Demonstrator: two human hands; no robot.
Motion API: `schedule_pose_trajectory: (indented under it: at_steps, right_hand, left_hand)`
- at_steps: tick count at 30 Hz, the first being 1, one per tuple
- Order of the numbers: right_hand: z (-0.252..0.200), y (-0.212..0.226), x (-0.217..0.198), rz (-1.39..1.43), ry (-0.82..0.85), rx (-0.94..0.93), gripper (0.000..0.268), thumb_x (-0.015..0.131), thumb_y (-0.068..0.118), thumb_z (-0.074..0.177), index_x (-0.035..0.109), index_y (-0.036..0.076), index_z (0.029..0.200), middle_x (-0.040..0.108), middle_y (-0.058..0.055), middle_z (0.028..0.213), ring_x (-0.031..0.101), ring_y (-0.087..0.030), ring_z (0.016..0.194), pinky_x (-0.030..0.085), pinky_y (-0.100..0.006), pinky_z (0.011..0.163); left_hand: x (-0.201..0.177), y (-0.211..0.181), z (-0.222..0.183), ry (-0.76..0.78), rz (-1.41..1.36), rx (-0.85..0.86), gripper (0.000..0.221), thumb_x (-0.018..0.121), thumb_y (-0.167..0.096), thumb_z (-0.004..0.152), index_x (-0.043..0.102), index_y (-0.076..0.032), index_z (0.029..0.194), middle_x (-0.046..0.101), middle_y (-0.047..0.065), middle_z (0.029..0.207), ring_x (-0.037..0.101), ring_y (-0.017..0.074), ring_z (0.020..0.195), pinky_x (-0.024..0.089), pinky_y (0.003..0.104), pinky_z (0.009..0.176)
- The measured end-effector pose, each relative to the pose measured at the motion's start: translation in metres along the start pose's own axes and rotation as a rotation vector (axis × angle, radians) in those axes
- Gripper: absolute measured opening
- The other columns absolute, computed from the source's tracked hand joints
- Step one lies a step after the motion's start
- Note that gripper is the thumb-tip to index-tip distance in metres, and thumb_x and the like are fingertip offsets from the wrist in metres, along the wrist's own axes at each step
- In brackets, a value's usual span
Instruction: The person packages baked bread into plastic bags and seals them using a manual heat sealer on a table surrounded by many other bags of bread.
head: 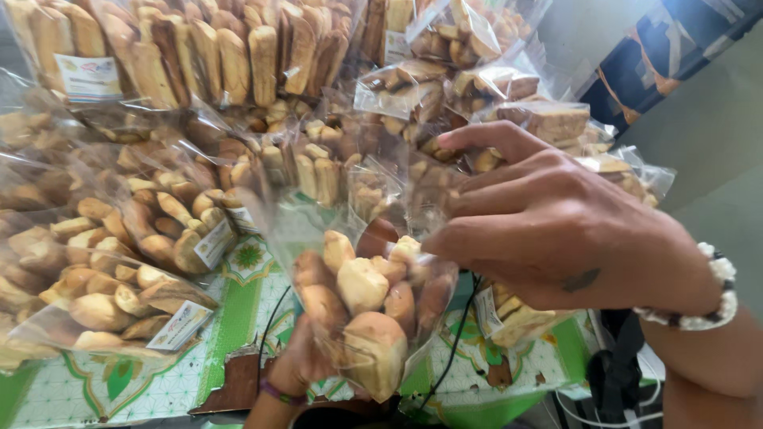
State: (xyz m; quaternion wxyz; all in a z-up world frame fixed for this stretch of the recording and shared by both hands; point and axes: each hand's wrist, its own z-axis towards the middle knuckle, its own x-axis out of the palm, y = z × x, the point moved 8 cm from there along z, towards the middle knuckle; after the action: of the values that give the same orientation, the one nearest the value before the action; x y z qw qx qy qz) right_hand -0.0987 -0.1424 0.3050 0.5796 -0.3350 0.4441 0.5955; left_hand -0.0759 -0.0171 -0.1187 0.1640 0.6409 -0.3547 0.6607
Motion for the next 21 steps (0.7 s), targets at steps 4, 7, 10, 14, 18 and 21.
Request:
schedule_pose_trajectory:
  at_steps: [4,7,10,14,18,21]
  right_hand:
    - [-0.015,-0.008,0.021,-0.058,0.0,0.072,0.016,0.066,0.0,0.092,0.07,0.01,0.103,0.061,0.002,0.064,0.062,-0.012,0.061,0.033,-0.055,0.122]
    - [-0.02,-0.017,0.058,-0.081,0.04,0.143,0.012,0.067,-0.001,0.093,0.069,0.009,0.1,0.065,-0.001,0.068,0.067,-0.014,0.068,0.034,-0.055,0.122]
    - [-0.019,0.005,0.096,-0.235,0.006,0.16,0.007,0.071,0.0,0.096,0.068,0.005,0.1,0.07,-0.005,0.075,0.071,-0.017,0.074,0.037,-0.056,0.12]
    - [-0.055,0.016,0.113,0.024,-0.101,0.2,0.027,0.075,0.014,0.09,0.072,0.0,0.112,0.075,-0.005,0.089,0.074,-0.017,0.077,0.043,-0.058,0.112]
    - [-0.144,-0.037,0.113,0.193,-0.832,0.479,0.012,0.069,0.009,0.103,0.07,0.005,0.115,0.076,-0.011,0.11,0.077,-0.019,0.092,0.061,-0.037,0.095]
    - [-0.2,-0.094,0.185,0.459,-1.195,0.806,0.011,0.064,0.007,0.108,0.071,0.002,0.115,0.075,-0.013,0.11,0.072,-0.017,0.099,0.061,-0.032,0.091]
  left_hand:
    - [-0.028,-0.042,-0.02,-0.374,0.519,0.159,0.068,0.051,-0.053,0.092,0.054,-0.006,0.142,0.067,0.012,0.136,0.066,0.0281,0.119,0.053,0.05,0.096]
    - [-0.008,-0.066,-0.042,-0.422,0.784,0.319,0.061,0.05,-0.046,0.097,0.056,-0.004,0.14,0.069,0.015,0.131,0.064,0.03,0.116,0.051,0.045,0.093]
    - [0.017,-0.071,-0.048,-0.48,0.831,0.502,0.054,0.05,-0.04,0.104,0.058,0.001,0.138,0.067,0.02,0.13,0.062,0.0308,0.12,0.049,0.044,0.1]
    - [0.048,-0.049,-0.04,-0.508,0.95,0.707,0.051,0.041,-0.037,0.109,0.058,0.005,0.135,0.064,0.016,0.141,0.06,0.0254,0.132,0.044,0.041,0.116]
    - [0.056,-0.028,-0.031,-0.494,0.949,0.843,0.049,0.04,-0.032,0.111,0.058,0.004,0.138,0.062,0.016,0.143,0.056,0.0235,0.137,0.04,0.039,0.119]
    - [0.048,-0.025,-0.024,-0.575,0.931,0.871,0.042,0.046,-0.026,0.11,0.065,0.005,0.131,0.069,0.018,0.135,0.064,0.0227,0.127,0.046,0.037,0.112]
